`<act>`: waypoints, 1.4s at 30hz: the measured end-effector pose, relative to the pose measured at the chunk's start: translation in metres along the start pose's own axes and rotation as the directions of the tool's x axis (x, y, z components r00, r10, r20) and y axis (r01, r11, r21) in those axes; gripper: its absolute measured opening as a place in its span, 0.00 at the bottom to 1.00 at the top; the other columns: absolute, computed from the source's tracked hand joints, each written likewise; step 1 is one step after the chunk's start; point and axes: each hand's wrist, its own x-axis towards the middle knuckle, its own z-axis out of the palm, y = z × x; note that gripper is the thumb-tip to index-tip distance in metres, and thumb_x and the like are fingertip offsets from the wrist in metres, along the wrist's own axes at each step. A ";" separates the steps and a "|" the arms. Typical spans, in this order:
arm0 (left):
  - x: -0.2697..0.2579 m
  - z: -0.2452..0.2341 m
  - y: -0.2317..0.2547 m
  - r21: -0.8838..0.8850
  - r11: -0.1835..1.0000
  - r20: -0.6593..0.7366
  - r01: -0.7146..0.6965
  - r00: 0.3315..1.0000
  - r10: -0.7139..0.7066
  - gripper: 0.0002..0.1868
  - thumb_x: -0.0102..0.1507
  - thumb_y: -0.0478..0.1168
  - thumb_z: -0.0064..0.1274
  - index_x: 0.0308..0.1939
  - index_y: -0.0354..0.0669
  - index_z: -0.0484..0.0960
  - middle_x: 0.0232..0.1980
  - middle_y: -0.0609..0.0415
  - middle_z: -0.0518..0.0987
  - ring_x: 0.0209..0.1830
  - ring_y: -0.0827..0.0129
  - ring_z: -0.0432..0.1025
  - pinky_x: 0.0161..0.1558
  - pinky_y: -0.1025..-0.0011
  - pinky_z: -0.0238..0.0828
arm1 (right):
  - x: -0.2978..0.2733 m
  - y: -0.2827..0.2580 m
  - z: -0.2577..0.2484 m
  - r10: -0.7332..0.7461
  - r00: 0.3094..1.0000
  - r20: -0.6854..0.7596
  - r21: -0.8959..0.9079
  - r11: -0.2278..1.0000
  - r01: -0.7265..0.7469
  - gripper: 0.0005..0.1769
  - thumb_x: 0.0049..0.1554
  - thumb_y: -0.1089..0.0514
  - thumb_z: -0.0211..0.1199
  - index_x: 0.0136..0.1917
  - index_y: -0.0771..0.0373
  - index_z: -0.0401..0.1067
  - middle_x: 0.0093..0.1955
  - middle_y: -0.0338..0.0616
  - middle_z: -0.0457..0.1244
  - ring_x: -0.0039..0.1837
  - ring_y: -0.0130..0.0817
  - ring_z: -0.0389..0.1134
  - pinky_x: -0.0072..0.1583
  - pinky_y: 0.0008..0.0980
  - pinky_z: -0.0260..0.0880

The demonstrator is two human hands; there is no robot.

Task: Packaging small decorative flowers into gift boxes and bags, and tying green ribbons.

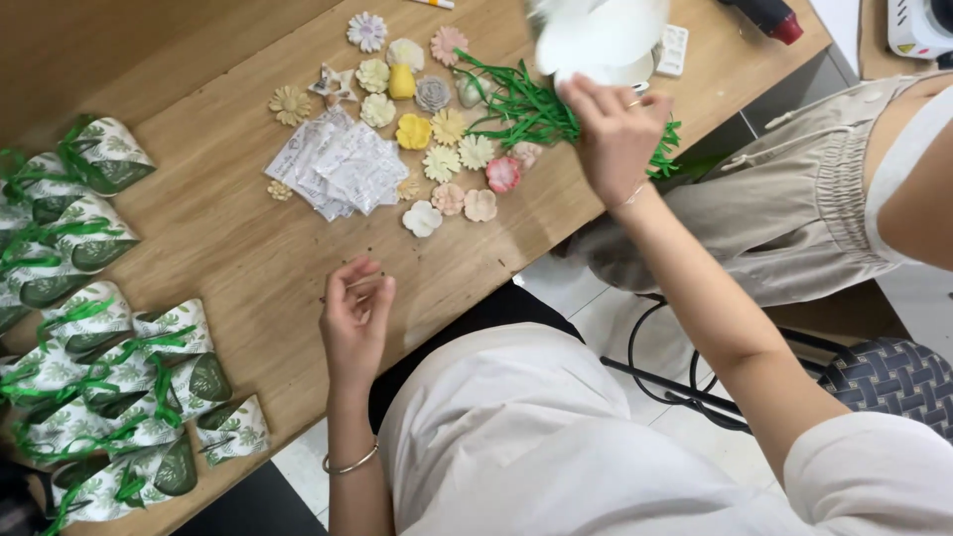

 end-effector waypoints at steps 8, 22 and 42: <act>-0.002 0.036 0.024 0.408 0.903 0.188 -0.132 0.980 0.058 0.12 0.65 0.36 0.59 0.51 0.36 0.80 0.46 0.51 0.85 0.44 0.71 0.81 0.47 0.73 0.78 | -0.038 0.105 0.077 0.079 0.994 0.080 -0.081 0.994 -0.072 0.18 0.53 0.68 0.63 0.51 0.48 0.81 0.56 0.27 0.71 0.53 0.31 0.68 0.60 0.44 0.56; 0.003 0.053 0.030 0.607 0.793 0.155 0.042 0.973 -0.170 0.10 0.67 0.39 0.53 0.50 0.39 0.81 0.47 0.52 0.86 0.43 0.68 0.82 0.39 0.69 0.78 | -0.026 0.153 0.194 0.158 0.533 0.831 0.022 0.949 -0.315 0.07 0.51 0.54 0.64 0.42 0.46 0.82 0.52 0.49 0.72 0.59 0.49 0.72 0.64 0.56 0.66; -0.052 -0.128 0.009 0.935 0.306 -0.261 0.180 0.933 0.248 0.28 0.60 0.42 0.62 0.62 0.43 0.72 0.55 0.31 0.75 0.55 0.37 0.71 0.49 0.49 0.70 | -0.056 -0.136 0.004 -0.515 0.591 0.621 0.779 0.488 -0.393 0.13 0.58 0.64 0.61 0.57 0.64 0.76 0.47 0.52 0.72 0.48 0.42 0.75 0.50 0.37 0.73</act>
